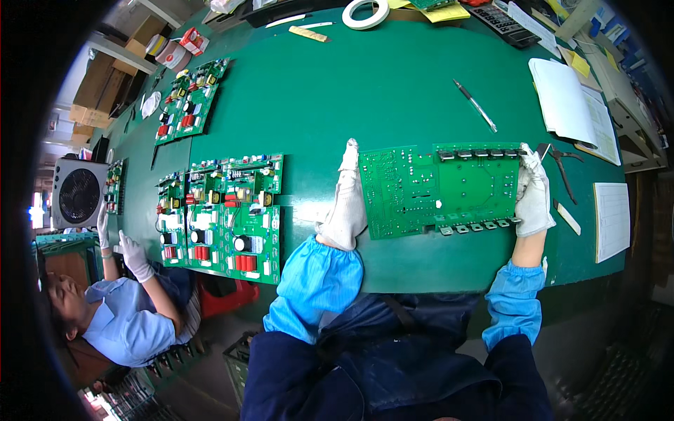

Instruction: The person assembles electronic components onto a printed circuit board by hand, using pliers to secure the components.

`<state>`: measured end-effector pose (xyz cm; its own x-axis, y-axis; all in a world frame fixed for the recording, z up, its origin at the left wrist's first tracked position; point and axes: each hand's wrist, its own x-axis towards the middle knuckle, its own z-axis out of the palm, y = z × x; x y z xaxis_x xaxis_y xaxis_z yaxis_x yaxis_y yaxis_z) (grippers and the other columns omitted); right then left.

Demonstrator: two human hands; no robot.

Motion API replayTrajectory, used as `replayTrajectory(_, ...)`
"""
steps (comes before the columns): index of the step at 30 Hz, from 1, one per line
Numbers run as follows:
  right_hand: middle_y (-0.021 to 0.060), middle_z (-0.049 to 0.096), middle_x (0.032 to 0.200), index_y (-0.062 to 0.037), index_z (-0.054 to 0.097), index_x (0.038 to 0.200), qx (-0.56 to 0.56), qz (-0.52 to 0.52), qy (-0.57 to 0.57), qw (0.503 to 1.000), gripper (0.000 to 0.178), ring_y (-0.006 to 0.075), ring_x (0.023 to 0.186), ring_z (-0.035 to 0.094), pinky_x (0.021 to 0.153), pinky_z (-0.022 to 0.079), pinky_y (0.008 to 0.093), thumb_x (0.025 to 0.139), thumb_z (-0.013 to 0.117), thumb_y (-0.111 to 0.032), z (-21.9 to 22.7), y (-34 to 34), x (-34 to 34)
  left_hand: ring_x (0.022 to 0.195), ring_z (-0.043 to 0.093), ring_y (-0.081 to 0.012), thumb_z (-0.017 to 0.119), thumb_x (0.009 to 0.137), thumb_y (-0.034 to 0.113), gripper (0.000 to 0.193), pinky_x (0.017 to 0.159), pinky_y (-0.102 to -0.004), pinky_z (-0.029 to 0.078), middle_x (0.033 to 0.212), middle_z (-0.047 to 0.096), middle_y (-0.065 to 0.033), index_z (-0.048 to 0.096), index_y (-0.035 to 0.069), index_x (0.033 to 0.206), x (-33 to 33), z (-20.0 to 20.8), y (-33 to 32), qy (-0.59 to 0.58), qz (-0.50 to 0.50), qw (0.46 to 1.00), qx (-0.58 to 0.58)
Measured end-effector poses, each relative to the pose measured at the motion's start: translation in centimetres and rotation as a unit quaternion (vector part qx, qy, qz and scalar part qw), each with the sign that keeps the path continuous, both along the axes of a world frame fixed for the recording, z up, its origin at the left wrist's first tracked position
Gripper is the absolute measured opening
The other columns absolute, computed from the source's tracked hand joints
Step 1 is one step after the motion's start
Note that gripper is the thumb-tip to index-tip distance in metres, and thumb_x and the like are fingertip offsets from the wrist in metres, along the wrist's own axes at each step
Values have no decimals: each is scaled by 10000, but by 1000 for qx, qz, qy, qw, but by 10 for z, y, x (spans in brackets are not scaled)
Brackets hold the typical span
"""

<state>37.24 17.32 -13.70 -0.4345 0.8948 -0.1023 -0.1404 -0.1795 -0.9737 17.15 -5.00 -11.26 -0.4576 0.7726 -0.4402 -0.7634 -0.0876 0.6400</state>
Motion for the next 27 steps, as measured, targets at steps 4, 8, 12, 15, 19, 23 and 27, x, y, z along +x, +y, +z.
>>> replayTrajectory(4, -21, 616, 951, -52, 625, 1140, -35, 43, 14, 998, 322, 28, 705, 520, 590, 412, 168, 912, 562, -270, 1, 5, 5, 1074, 564, -280, 367, 856, 703, 814, 894, -450, 481, 1210, 554, -167, 490, 11, 1267, -1, 4, -2, -4, 0, 1000, -4)
replayTrajectory(8, -2, 627, 1000, -61, 627, 1131, -56, 45, 26, 997, 315, 48, 815, 568, 669, 460, 183, 913, 562, -279, -3, 9, 7, 1075, 563, -283, 367, 852, 709, 820, 895, -452, 479, 1215, 552, -165, 493, 11, 1265, -2, 6, 1, 10, 11, 1000, -10)
replayTrajectory(12, 13, 629, 1008, -57, 627, 1120, -58, 29, 72, 995, 303, 75, 879, 589, 747, 479, 215, 923, 553, -276, 2, 1, -2, 1073, 563, -285, 364, 849, 712, 821, 902, -447, 474, 1216, 553, -166, 504, 13, 1255, -2, 10, 0, -14, -10, 1000, 1)
replayTrajectory(15, 24, 625, 1030, -48, 622, 1126, -53, 25, 82, 995, 307, 101, 936, 588, 824, 475, 246, 929, 546, -269, 4, -1, -5, 1071, 563, -283, 362, 853, 708, 815, 906, -444, 471, 1212, 556, -167, 508, 12, 1251, -2, 8, 0, -25, -5, 1000, -5)
replayTrajectory(19, 33, 617, 1066, -38, 615, 1136, -50, 25, 88, 995, 315, 122, 983, 579, 873, 464, 264, 934, 537, -268, -2, 3, -1, 1135, 520, -292, 358, 850, 718, 855, 935, -464, 445, 1278, 503, -178, 447, 2, 1310, -4, 6, -1, -21, -34, 999, 17)
replayTrajectory(23, 42, 616, 1090, -36, 610, 1155, -60, 53, 96, 992, 329, 129, 999, 575, 896, 453, 269, 941, 526, -271, -9, 9, 6, 1141, 516, -294, 350, 855, 714, 853, 941, -466, 441, 1283, 499, -183, 437, 2, 1318, -2, 9, 0, -6, -30, 999, 14)
replayTrajectory(27, 50, 614, 1114, -38, 603, 1179, -31, 44, 77, 996, 342, 133, 1024, 566, 920, 438, 275, 948, 511, -273, -10, 10, 4, 1145, 513, -297, 349, 864, 701, 836, 944, -472, 437, 1286, 498, -182, 433, 6, 1321, -3, 15, -2, -18, -33, 999, 10)
